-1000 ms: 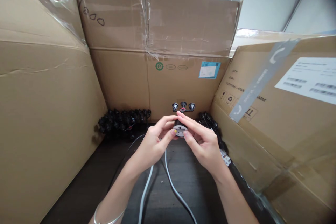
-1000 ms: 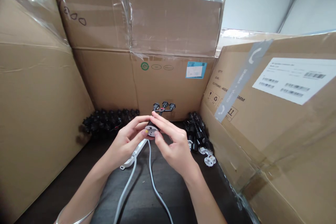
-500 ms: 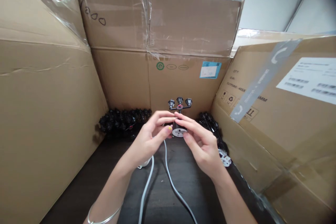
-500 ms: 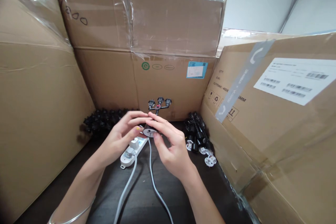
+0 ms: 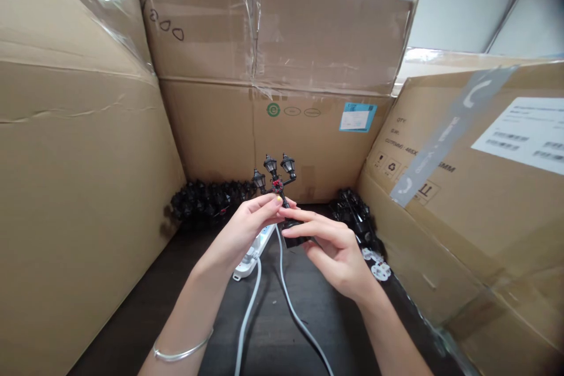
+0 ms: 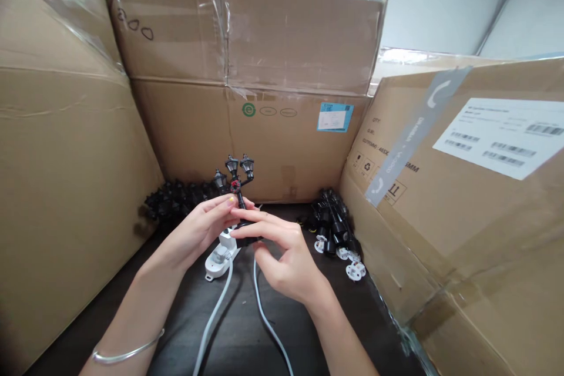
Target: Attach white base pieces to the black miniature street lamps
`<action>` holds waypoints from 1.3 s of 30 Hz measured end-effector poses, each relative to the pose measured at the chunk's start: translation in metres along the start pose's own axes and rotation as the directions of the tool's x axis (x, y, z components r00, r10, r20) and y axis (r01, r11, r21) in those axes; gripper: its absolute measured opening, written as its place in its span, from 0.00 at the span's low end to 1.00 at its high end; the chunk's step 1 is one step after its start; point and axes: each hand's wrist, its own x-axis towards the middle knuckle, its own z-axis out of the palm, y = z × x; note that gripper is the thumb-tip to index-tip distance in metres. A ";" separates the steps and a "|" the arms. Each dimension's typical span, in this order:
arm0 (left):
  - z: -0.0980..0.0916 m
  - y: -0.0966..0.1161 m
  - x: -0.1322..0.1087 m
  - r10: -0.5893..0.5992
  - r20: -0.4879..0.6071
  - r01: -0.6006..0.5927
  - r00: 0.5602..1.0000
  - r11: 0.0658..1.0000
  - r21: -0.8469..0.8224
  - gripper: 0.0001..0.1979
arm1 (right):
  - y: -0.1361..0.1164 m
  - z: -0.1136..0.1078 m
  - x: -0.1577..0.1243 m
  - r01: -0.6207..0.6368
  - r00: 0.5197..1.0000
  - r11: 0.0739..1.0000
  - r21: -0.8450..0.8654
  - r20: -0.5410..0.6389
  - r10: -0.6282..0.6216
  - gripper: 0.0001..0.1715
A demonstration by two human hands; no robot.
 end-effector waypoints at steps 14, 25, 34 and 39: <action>-0.050 0.017 0.005 0.667 -0.609 -0.507 0.428 0.736 0.449 0.08 | -0.002 -0.006 -0.003 -0.049 0.984 0.998 0.028 -0.171 0.053 0.24; -0.125 -0.021 0.020 0.597 -0.496 0.061 0.631 0.599 0.799 0.16 | -0.007 -0.008 -0.005 -0.077 0.987 0.996 -0.047 -0.145 0.069 0.21; -0.127 -0.087 0.011 0.438 -0.499 0.119 0.748 0.651 0.750 0.19 | -0.011 -0.010 -0.004 -0.070 0.987 0.997 -0.011 -0.149 0.067 0.18; -0.143 -0.104 0.009 0.383 -0.530 0.243 0.756 0.588 0.772 0.20 | -0.020 -0.009 -0.005 -0.035 0.989 0.999 0.000 -0.143 0.035 0.18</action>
